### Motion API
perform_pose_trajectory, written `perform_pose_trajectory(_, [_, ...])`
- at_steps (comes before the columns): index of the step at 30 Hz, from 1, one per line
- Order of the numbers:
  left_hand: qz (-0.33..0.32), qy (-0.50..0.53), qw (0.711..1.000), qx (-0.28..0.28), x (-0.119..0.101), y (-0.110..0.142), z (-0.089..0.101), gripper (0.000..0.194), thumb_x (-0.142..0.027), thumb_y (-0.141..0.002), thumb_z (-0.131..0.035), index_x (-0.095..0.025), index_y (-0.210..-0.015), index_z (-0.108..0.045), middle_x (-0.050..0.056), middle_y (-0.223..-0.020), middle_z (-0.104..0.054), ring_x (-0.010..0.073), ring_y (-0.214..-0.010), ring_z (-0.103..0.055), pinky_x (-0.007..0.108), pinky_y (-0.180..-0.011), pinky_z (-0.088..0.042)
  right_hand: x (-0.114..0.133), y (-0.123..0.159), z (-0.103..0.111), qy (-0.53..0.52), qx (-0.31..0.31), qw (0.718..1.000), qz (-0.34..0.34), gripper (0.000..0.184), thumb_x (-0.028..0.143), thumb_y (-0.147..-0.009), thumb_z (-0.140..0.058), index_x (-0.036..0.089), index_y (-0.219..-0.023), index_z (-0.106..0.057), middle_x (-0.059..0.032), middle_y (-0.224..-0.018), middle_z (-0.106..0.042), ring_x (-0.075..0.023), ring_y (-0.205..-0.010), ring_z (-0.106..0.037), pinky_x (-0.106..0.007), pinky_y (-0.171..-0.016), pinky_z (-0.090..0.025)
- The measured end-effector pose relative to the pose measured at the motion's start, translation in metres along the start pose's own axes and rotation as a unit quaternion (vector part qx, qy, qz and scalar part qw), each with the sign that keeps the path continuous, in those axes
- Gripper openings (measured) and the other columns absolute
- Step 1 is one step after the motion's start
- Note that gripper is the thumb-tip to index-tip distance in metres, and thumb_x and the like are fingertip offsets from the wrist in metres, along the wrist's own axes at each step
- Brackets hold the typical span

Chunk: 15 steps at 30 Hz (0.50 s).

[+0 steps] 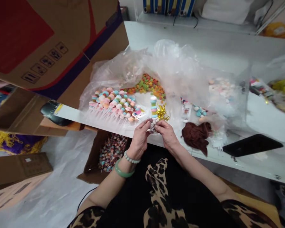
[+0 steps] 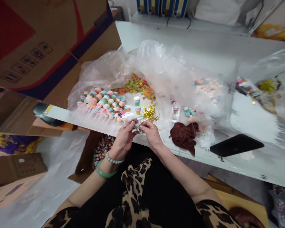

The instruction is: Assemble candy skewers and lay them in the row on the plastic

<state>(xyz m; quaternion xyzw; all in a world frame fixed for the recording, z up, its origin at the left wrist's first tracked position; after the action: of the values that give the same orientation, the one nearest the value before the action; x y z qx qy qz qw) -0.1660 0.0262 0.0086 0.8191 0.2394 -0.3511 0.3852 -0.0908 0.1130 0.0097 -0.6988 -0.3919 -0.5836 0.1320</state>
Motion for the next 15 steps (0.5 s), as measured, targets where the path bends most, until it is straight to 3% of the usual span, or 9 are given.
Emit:
perform_pose_trajectory(5, [0.048,-0.08,0.995,0.027,0.017,-0.001,-0.005,0.034,-0.036,-0.06,-0.084,-0.014,-0.084,-0.072,0.003,-0.074,-0.067,0.0093,-0.058,-0.054,0.021,-0.052,-0.039,0.009,0.001,0.018,0.045,-0.004,0.999,0.017,0.02,0.035,-0.067,-0.065,0.021,-0.063,-0.052,0.0047,-0.061,-0.046,-0.012,-0.061,-0.04,-0.026,-0.062,-0.033])
perform_pose_trajectory(10, [-0.031,-0.067,0.997,-0.034,0.011,-0.012,0.007,0.023,-0.025,-0.057,-0.083,-0.013,-0.063,-0.063,-0.002,-0.057,-0.058,0.0064,-0.051,-0.047,0.021,-0.053,-0.036,0.016,0.007,0.018,0.052,0.012,0.998,0.031,0.017,0.03,-0.065,-0.067,0.02,-0.062,-0.053,0.0046,-0.064,-0.048,-0.012,-0.065,-0.042,-0.026,-0.064,-0.034])
perform_pose_trajectory(15, [-0.064,-0.02,0.997,-0.029,0.009,-0.014,0.0,0.025,-0.024,-0.059,-0.08,-0.015,-0.059,-0.057,-0.006,-0.051,-0.05,0.0053,-0.048,-0.042,0.021,-0.05,-0.034,0.0,0.009,-0.001,-0.017,0.062,0.997,-0.051,0.02,0.03,-0.062,-0.068,0.02,-0.063,-0.052,0.0059,-0.059,-0.049,-0.0107,-0.058,-0.043,-0.025,-0.061,-0.034])
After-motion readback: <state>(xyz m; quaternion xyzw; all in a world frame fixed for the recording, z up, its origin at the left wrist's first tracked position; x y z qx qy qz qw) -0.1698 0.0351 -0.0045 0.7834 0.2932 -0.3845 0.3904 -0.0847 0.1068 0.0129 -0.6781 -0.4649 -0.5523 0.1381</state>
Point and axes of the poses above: each hand's wrist, its own y-axis away from the middle knuckle, its own z-axis out of the back of the hand, x = y × z, the point moved 10 cm from there along -y, towards the middle knuckle
